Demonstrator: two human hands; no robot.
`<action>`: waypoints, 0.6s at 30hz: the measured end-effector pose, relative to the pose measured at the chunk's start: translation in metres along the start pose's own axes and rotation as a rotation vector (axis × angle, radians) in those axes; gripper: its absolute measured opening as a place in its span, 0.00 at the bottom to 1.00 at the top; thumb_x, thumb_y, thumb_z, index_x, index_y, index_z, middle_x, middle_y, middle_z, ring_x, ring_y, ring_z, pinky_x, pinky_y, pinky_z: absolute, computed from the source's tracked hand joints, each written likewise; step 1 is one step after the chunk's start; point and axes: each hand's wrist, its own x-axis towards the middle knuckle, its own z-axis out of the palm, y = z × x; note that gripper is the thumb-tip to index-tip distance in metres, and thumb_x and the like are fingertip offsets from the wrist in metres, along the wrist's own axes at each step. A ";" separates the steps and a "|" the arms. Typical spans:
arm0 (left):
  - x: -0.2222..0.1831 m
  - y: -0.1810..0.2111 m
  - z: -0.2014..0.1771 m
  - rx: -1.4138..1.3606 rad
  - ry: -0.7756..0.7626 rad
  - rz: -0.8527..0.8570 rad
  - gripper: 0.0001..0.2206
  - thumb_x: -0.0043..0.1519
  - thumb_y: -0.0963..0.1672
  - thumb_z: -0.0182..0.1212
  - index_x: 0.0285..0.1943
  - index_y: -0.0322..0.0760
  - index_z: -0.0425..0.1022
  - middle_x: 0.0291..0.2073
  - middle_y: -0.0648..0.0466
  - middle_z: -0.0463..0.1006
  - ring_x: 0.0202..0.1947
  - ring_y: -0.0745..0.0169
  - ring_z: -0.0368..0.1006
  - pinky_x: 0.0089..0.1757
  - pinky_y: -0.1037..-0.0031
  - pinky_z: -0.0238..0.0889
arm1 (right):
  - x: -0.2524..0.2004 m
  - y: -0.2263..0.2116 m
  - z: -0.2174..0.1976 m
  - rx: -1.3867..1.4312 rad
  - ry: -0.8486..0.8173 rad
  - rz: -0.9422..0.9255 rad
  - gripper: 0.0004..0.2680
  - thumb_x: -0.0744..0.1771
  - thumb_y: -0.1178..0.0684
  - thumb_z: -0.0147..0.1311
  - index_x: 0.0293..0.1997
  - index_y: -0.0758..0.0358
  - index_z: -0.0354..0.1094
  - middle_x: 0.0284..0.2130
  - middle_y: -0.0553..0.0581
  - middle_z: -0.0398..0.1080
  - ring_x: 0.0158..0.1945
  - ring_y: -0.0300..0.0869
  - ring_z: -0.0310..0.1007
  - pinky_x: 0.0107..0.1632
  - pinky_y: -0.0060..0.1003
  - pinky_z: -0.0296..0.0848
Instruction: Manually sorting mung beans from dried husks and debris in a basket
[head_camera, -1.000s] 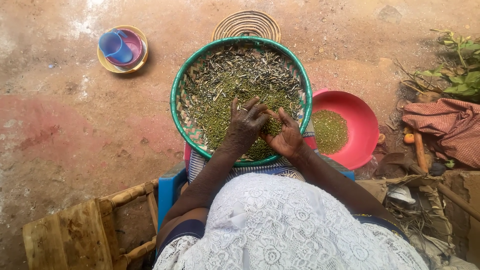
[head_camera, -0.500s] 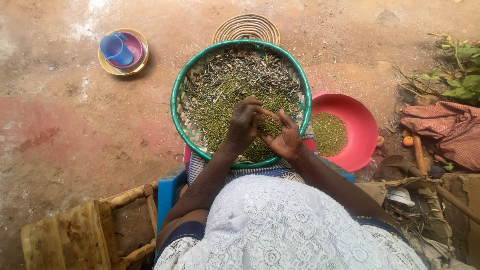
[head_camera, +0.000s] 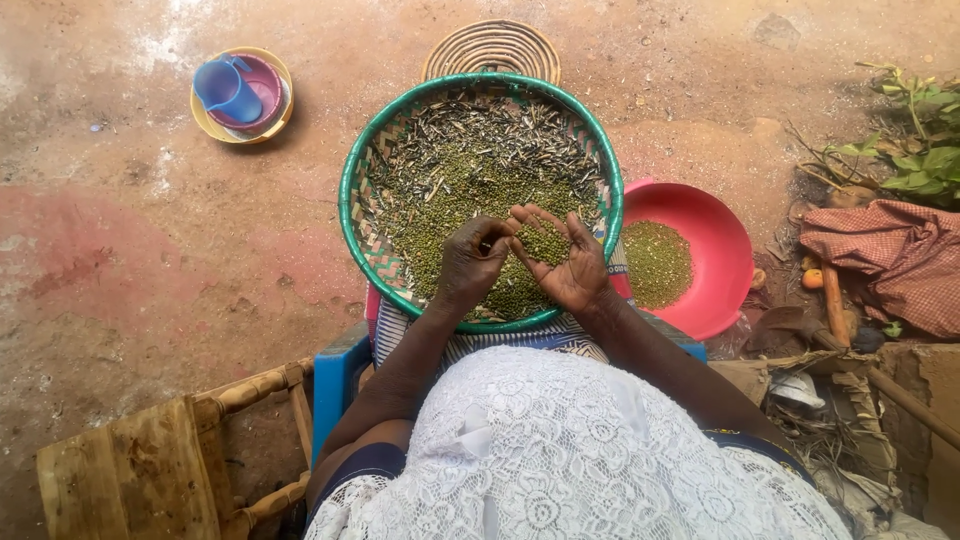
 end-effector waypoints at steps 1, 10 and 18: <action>0.001 -0.003 0.001 0.000 0.002 0.003 0.03 0.65 0.38 0.67 0.44 0.39 0.82 0.38 0.43 0.85 0.37 0.50 0.84 0.31 0.71 0.76 | 0.000 0.000 0.000 -0.002 -0.003 0.001 0.25 0.74 0.43 0.44 0.76 0.74 0.53 0.72 0.75 0.57 0.73 0.66 0.60 0.75 0.61 0.63; -0.003 -0.011 0.010 0.475 -0.011 0.382 0.07 0.61 0.39 0.70 0.40 0.45 0.76 0.30 0.53 0.76 0.34 0.49 0.79 0.30 0.65 0.78 | 0.003 -0.003 -0.007 -0.057 0.013 -0.008 0.25 0.73 0.42 0.44 0.76 0.72 0.53 0.73 0.73 0.57 0.72 0.65 0.62 0.69 0.59 0.69; -0.006 -0.003 0.016 0.932 0.005 0.544 0.10 0.57 0.41 0.72 0.40 0.51 0.74 0.35 0.55 0.75 0.42 0.49 0.78 0.39 0.61 0.73 | 0.002 0.001 -0.002 -0.065 -0.020 -0.022 0.25 0.73 0.41 0.44 0.76 0.73 0.53 0.71 0.75 0.60 0.71 0.66 0.64 0.67 0.58 0.72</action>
